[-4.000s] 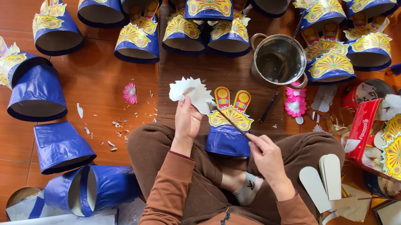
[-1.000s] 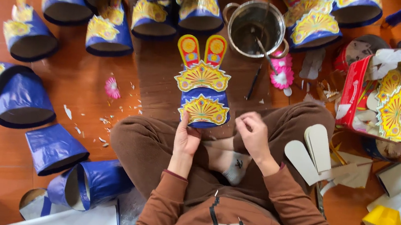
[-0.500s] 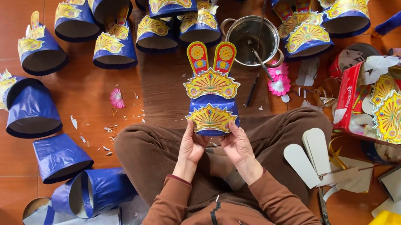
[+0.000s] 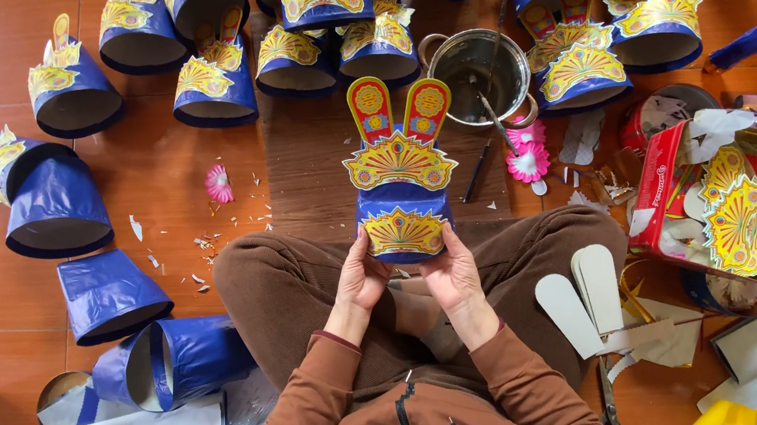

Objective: Assembling and decorating traditional paper hats by applying glue and attaching paper ornaments.

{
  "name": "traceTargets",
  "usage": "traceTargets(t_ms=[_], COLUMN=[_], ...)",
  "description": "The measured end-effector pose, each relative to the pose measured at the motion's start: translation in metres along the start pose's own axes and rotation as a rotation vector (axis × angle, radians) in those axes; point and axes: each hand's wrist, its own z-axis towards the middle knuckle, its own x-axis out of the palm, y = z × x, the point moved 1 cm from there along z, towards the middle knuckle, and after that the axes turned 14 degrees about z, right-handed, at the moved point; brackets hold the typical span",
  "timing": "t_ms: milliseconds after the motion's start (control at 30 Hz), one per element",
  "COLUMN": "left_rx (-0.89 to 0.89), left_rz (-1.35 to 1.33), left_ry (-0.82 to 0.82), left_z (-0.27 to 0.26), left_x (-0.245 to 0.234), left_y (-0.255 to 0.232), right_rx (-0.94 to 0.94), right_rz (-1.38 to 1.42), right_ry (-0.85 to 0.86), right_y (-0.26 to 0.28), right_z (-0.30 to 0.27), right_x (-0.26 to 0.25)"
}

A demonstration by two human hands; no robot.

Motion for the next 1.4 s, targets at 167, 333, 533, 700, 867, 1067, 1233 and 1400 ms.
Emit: traceTargets(t_ms=[167, 333, 533, 700, 867, 1067, 1233, 1400], left_rx=[-0.016, -0.044, -0.063, -0.085, -0.168, -0.451, 0.255, 1.816], left_rz=[-0.002, -0.076, -0.103, -0.135, -0.088, 0.403, 1.061, 2.043], left_ry=[0.012, 0.03, 0.034, 0.044, 0.067, 0.293, 0.429, 0.084], left_z=[-0.011, -0.025, -0.021, -0.022, -0.045, -0.077, -0.093, -0.038], left_x=[0.009, 0.025, 0.012, 0.019, 0.033, 0.01, 0.069, 0.105], left_y=[-0.003, -0.008, 0.001, 0.002, 0.025, 0.071, -0.005, -0.049], right_rx=[0.034, 0.208, 0.19, 0.135, 0.163, 0.194, 0.235, 0.284], right_rz=[0.011, 0.005, 0.069, -0.01, -0.023, -0.027, -0.042, -0.086], right_ry=[-0.063, -0.005, 0.097, 0.036, 0.065, 0.062, 0.059, 0.067], right_y=[-0.004, -0.012, -0.016, -0.011, -0.009, -0.003, -0.009, -0.004], right_z=[-0.025, -0.005, 0.005, 0.03, 0.024, 0.011, -0.002, -0.017], right_x=[0.023, 0.009, 0.014, -0.022, -0.028, -0.042, -0.05, -0.048])
